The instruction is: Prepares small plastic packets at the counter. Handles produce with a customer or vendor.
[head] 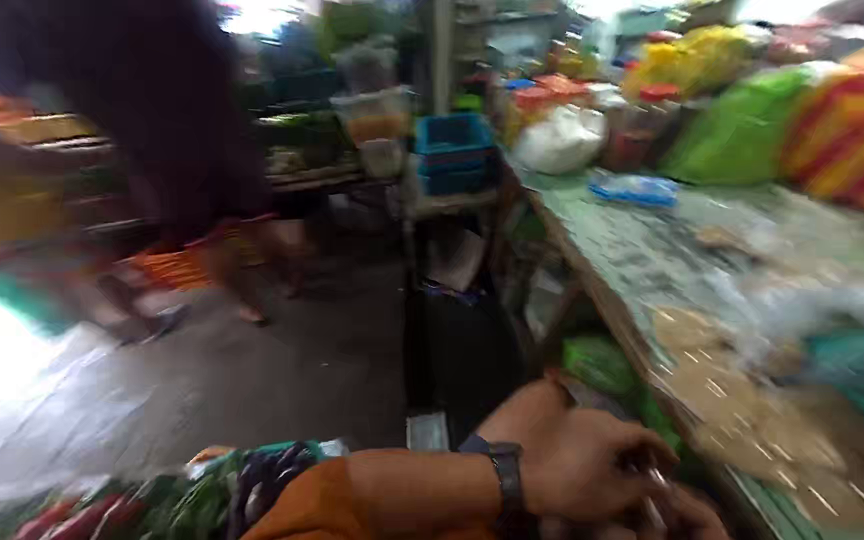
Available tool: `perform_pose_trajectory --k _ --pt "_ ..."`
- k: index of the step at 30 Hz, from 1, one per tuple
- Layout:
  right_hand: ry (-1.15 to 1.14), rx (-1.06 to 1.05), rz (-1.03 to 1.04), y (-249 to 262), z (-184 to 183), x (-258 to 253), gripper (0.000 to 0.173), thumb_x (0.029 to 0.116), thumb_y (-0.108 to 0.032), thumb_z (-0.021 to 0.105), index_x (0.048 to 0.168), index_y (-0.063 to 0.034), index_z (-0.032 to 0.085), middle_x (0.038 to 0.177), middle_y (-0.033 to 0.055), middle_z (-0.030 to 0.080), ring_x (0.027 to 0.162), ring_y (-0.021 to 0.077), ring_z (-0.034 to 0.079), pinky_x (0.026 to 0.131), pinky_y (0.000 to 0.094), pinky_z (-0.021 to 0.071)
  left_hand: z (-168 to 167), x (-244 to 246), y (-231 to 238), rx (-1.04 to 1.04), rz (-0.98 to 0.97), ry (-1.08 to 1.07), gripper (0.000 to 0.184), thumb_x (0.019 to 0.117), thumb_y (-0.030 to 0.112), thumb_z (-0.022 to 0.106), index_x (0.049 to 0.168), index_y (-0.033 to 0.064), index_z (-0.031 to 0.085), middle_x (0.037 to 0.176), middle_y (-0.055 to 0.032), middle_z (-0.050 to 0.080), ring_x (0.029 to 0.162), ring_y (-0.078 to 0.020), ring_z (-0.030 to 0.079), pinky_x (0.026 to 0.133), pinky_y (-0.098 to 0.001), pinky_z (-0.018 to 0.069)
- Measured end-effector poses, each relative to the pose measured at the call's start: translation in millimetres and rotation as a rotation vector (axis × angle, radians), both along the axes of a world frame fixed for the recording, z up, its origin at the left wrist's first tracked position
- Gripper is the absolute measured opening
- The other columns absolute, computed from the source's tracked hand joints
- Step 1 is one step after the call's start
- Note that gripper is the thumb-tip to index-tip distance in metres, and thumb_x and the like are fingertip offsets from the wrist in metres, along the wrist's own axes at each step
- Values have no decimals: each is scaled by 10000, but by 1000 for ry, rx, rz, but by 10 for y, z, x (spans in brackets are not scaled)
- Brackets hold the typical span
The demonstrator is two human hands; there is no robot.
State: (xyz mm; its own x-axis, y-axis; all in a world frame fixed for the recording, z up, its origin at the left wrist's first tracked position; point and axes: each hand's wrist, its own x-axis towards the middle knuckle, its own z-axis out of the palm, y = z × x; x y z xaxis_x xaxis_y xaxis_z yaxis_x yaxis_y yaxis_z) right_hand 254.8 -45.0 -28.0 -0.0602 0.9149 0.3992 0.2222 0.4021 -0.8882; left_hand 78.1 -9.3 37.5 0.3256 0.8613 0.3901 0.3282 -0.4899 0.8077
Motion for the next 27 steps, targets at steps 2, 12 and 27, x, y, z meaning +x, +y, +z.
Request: perform_pose_trajectory --k 2,12,27 --pt "28 15 -45 -10 230 115 208 854 0 691 1000 -121 607 956 -110 650 866 -79 605 779 127 539 245 174 104 -49 -75 -87 304 913 60 735 1203 -21 694 950 -87 720 840 -104 681 806 -269 587" --pt "194 34 -15 42 987 663 164 954 -240 721 1002 -192 572 966 -84 665 843 13 657 743 214 597 977 766 458 -136 -347 -371 181 950 7 678 1131 10 674 859 -47 691 586 -83 599 498 -210 528" --pt "-40 280 -176 375 874 -87 226 1001 -226 597 966 -44 726 992 17 703 927 30 670 810 222 594 798 276 499 194 -217 -289 74 914 13 724 964 17 670 885 -36 702 753 -96 671 675 -267 599"
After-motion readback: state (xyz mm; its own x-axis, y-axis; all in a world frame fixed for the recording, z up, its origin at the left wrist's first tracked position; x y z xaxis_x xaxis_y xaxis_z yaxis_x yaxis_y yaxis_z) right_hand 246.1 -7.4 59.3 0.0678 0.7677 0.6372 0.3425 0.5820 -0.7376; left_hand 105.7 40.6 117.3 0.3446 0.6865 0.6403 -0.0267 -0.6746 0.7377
